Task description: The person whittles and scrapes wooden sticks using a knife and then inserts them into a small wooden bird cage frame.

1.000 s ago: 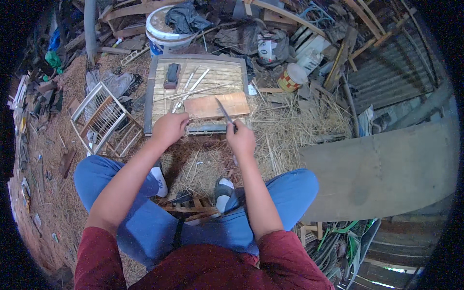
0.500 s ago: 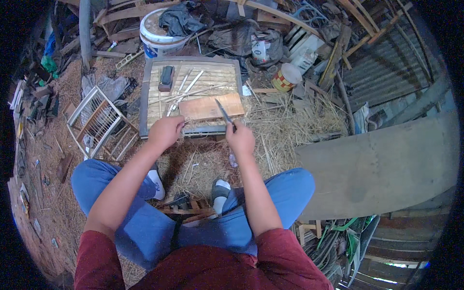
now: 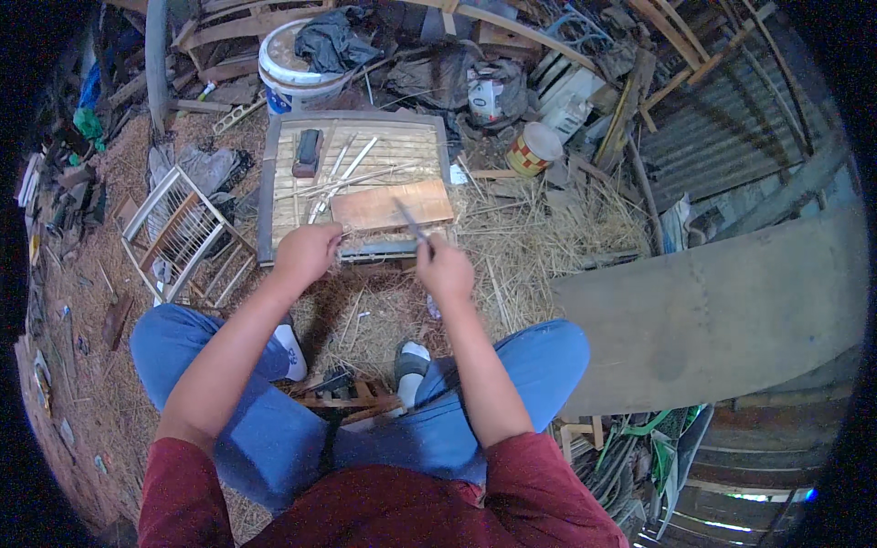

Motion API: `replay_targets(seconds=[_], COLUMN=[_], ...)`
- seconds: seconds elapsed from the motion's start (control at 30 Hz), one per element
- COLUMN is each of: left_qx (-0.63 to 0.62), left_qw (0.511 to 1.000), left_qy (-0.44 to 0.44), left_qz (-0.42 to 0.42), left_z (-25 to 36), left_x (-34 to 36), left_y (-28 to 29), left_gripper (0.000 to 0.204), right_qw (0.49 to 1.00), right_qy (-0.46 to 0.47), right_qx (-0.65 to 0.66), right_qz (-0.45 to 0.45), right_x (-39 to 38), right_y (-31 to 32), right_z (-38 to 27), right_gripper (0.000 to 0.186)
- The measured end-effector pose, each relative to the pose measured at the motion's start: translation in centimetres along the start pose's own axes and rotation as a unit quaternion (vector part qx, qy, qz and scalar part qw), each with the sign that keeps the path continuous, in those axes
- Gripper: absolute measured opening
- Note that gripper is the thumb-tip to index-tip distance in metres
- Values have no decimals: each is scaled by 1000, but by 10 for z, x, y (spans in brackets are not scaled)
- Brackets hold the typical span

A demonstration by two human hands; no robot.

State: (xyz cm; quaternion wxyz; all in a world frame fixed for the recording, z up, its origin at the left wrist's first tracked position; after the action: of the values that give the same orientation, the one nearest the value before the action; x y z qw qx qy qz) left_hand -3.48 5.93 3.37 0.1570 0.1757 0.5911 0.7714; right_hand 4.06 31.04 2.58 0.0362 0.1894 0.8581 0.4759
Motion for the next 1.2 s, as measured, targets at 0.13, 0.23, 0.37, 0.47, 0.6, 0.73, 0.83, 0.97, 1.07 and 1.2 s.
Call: replay_targets(seconds=[0.13, 0.23, 0.37, 0.47, 0.6, 0.73, 0.83, 0.97, 1.07, 1.2], left_qx=[-15, -9, -19, -13, -12, -5, -11, 3, 14, 11], left_qw=[1000, 1000, 1000, 1000, 1000, 1000, 1000, 999, 998, 997], left_qy=[-2, -5, 0, -2, -5, 0, -2, 1, -4, -12], left_qz=[-2, 10, 7, 10, -5, -23, -24, -53, -68, -75], left_z=[0, -4, -13, -12, -12, -15, -11, -17, -21, -21], left_x=[1, 0, 0, -2, -3, -2, -1, -2, -1, 0], left_y=[3, 0, 0, 1, 4, 0, 3, 0, 1, 1], left_gripper=[13, 13, 14, 14, 15, 16, 16, 17, 17, 19], right_qw=[999, 998, 999, 994, 997, 998, 994, 996, 995, 988], right_qy=[-26, -38, -15, -42, -61, -50, -82, -53, -56, -40], right_qx=[-17, 7, -4, 43, 39, 16, 65, 43, 64, 133], right_qz=[18, 42, 31, 86, 23, -16, 25, 51, 59, 69], right_x=[10, 6, 5, 4, -11, -21, 0, -2, -6, 2], right_y=[13, 13, 14, 18, 2, -11, 1, 5, 9, 12], right_z=[18, 19, 22, 28, 4, -12, 24, 21, 19, 29], right_gripper=[31, 30, 33, 33, 33, 32, 32, 33, 33, 33])
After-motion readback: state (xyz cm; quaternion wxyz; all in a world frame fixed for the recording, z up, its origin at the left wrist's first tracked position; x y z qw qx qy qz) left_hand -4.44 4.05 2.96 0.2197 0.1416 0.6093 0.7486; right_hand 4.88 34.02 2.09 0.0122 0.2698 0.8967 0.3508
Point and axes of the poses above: each hand's wrist, its own x-axis towards the middle knuckle, its own y-axis out of the back of the hand, z = x × y, the point moved 5 cm from there along x, towards the middle knuckle, and after that the axes turned 12 degrees about x, right-handed, at the moved point
